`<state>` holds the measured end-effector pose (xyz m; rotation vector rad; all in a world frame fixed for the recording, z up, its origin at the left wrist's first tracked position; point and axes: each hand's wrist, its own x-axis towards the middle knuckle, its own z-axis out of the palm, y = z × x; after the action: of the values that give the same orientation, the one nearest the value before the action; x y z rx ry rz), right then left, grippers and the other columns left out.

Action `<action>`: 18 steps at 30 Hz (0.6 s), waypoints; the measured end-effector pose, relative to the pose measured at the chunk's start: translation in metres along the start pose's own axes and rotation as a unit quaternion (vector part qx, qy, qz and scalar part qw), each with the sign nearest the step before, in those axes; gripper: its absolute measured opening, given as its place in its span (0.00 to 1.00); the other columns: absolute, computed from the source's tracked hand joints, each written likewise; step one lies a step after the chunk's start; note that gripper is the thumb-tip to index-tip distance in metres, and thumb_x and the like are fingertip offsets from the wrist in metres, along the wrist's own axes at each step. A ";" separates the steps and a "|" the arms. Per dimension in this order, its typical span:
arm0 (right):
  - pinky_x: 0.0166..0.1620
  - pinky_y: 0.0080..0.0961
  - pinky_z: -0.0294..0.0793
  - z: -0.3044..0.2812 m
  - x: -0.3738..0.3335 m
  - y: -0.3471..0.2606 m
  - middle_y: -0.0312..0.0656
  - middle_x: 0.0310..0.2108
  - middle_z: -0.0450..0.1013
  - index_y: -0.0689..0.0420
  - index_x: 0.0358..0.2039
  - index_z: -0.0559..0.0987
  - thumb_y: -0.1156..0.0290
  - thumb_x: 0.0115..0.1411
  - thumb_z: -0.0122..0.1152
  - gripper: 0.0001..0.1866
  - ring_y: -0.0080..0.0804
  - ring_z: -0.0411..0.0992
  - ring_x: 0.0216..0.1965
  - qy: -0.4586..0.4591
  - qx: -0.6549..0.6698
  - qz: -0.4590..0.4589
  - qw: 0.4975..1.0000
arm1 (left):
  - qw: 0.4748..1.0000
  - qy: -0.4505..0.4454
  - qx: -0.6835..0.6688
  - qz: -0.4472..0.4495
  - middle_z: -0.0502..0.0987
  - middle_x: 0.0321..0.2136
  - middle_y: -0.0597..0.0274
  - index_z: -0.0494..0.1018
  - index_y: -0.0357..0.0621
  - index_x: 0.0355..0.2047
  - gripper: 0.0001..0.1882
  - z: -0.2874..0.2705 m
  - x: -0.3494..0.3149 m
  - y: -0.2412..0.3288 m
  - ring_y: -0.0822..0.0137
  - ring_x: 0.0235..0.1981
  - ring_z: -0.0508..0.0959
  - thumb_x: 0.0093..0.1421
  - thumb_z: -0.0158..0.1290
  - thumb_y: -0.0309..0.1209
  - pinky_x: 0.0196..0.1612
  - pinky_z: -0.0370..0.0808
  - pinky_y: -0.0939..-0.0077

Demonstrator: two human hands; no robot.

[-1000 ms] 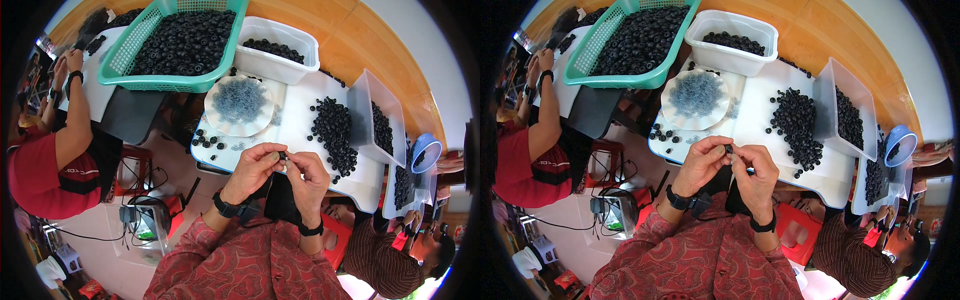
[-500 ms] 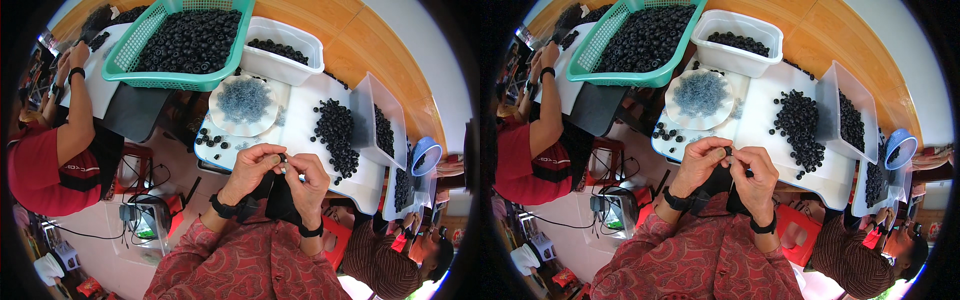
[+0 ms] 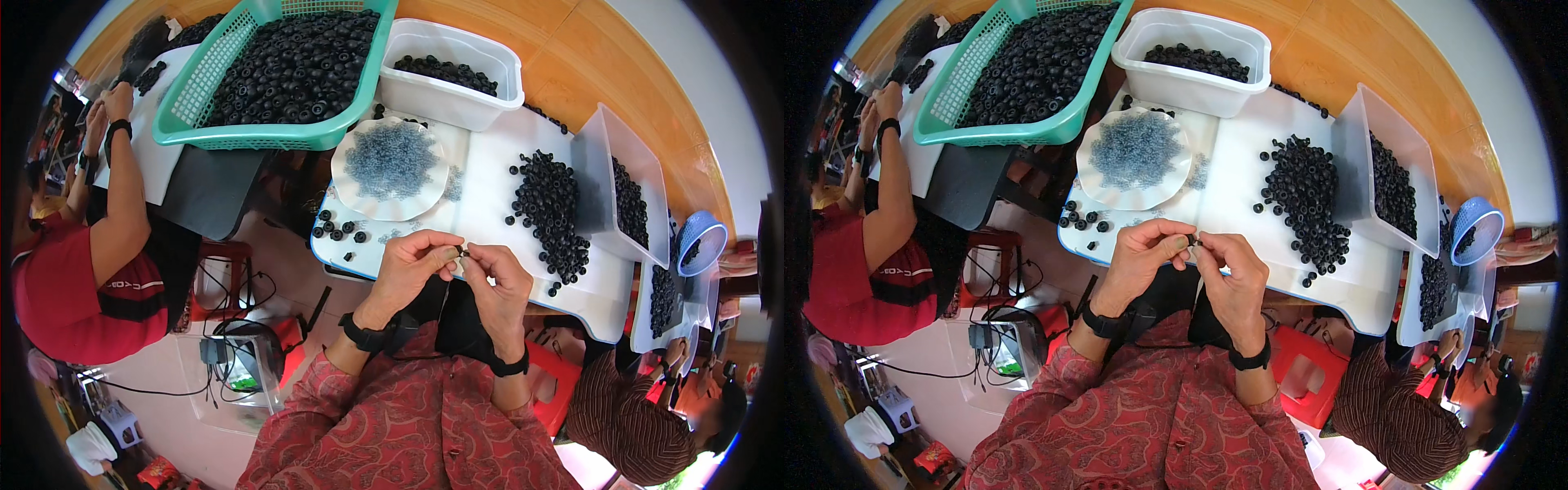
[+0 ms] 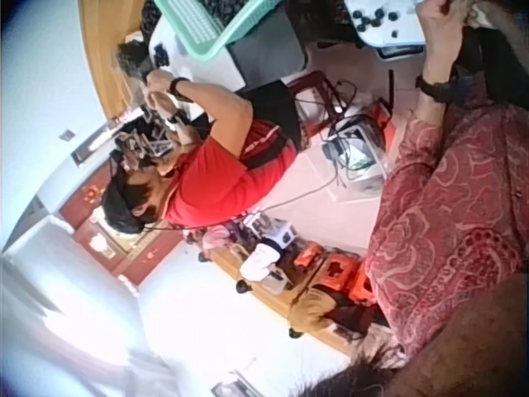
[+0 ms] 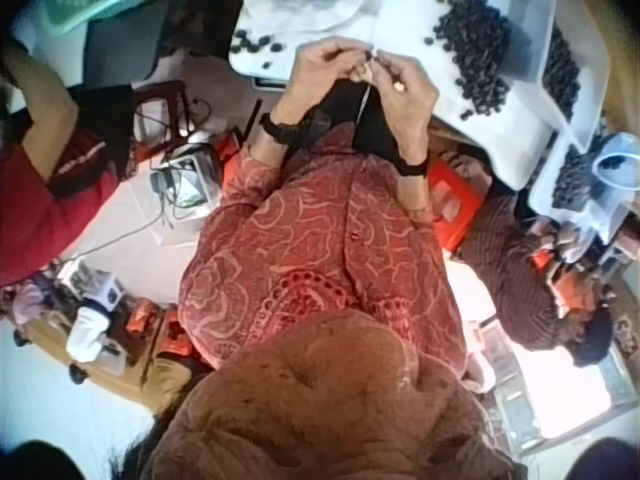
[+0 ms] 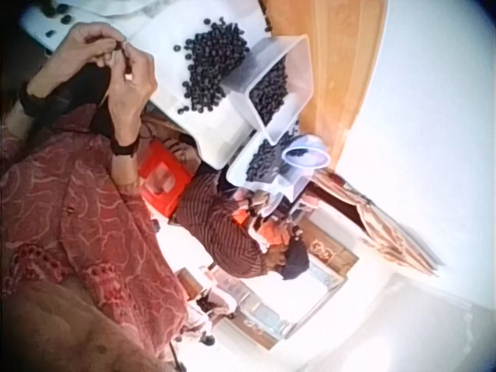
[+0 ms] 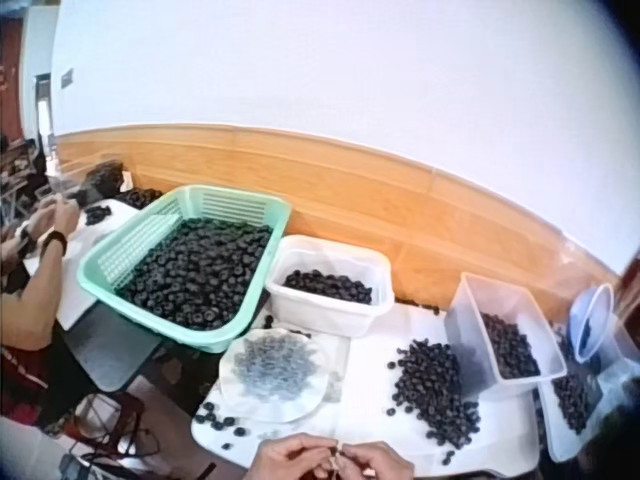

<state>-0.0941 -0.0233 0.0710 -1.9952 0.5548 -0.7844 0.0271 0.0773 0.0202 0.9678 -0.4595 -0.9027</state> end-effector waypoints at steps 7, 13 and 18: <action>0.33 0.19 0.75 0.000 0.001 0.018 0.44 0.34 0.78 0.64 0.40 0.82 0.85 0.56 0.66 0.10 0.24 0.76 0.30 0.016 -0.001 -0.001 1.000 | 0.999 -0.004 0.003 -0.049 0.81 0.30 0.63 0.80 0.35 0.45 0.10 -0.001 0.012 -0.008 0.78 0.28 0.78 0.66 0.56 0.25 0.31 0.78 0.85; 0.33 0.20 0.76 0.001 0.001 0.031 0.44 0.34 0.78 0.64 0.39 0.82 0.85 0.56 0.66 0.10 0.25 0.76 0.30 0.028 0.005 0.006 1.000 | 0.998 0.021 -0.005 -0.055 0.80 0.31 0.63 0.80 0.36 0.45 0.09 0.004 0.017 -0.017 0.78 0.28 0.78 0.66 0.56 0.24 0.31 0.79 0.84; 0.34 0.24 0.76 0.001 0.004 0.045 0.46 0.33 0.79 0.64 0.38 0.82 0.84 0.57 0.64 0.09 0.31 0.78 0.31 0.030 -0.009 0.014 0.999 | 0.997 0.021 0.057 -0.043 0.81 0.31 0.62 0.80 0.35 0.44 0.08 0.004 0.026 -0.022 0.75 0.29 0.79 0.66 0.55 0.22 0.32 0.79 0.81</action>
<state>-0.0941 -0.0472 0.0330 -1.9817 0.6265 -0.8273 0.0289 0.0482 0.0018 1.1162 -0.4403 -0.9390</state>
